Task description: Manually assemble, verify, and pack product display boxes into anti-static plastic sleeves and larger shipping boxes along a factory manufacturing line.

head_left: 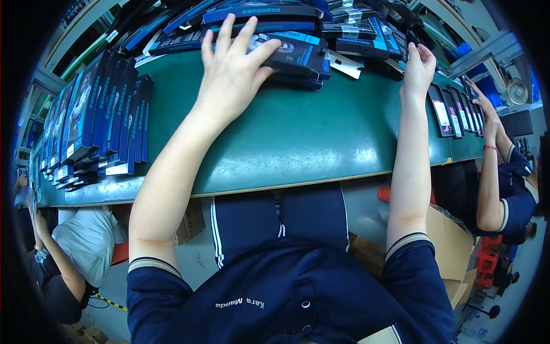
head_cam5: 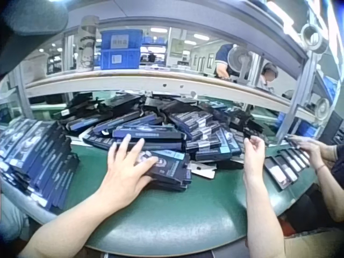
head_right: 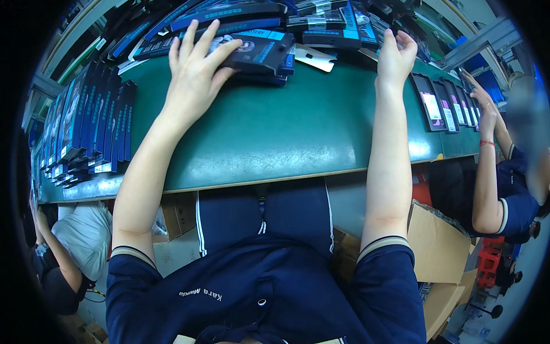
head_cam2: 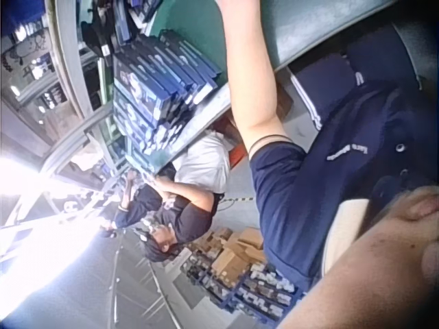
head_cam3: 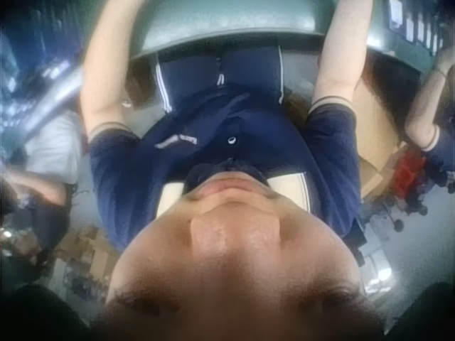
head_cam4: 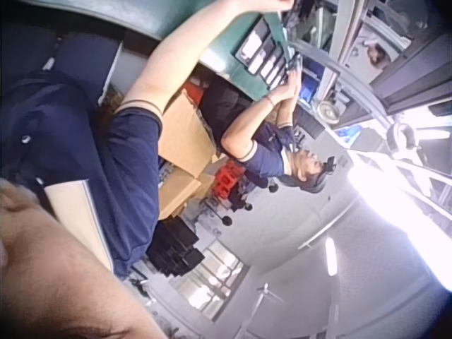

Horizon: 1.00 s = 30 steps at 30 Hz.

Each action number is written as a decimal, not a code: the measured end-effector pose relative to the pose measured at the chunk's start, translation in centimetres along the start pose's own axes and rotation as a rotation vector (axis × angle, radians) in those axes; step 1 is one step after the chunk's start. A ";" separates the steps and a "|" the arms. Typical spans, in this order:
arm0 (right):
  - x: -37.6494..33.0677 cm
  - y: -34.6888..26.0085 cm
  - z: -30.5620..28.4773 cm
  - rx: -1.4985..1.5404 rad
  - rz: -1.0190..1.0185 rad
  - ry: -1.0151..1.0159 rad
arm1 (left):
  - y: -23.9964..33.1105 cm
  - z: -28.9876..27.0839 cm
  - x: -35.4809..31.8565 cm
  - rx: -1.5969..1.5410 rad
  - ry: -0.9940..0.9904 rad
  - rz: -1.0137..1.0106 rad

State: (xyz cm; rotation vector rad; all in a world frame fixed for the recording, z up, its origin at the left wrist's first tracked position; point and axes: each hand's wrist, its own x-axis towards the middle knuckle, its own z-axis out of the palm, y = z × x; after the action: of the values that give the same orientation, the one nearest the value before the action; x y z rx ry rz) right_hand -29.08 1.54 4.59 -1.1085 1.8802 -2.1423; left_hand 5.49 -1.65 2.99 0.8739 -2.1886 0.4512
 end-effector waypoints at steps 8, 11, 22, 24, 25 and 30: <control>2.3 0.8 -1.4 0.013 -0.345 0.185 | -1.9 -3.1 3.2 -0.328 0.387 0.062; -0.7 -0.9 -2.3 0.017 -0.445 0.276 | -1.8 -6.7 3.4 -0.524 0.245 0.066; -11.5 -0.5 -11.4 -0.345 -0.254 -0.035 | 6.1 -8.3 -4.6 -0.455 -0.618 0.153; -11.7 -0.7 -12.0 -0.348 -0.199 -0.087 | 6.1 -7.8 -4.9 -0.470 -0.628 0.140; -11.7 -0.8 -12.0 -0.356 -0.206 -0.122 | 6.1 -8.2 -4.7 -0.474 -0.626 0.172; -7.6 0.7 -13.5 -0.661 -0.379 -0.074 | 5.6 -8.2 -4.6 -0.508 -0.661 0.238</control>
State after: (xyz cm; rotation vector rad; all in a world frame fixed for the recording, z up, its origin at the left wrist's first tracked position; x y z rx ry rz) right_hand -31.31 16.42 0.74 -1.7452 2.6006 -1.5945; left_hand 7.97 8.83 4.84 0.5169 -2.8333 -0.3425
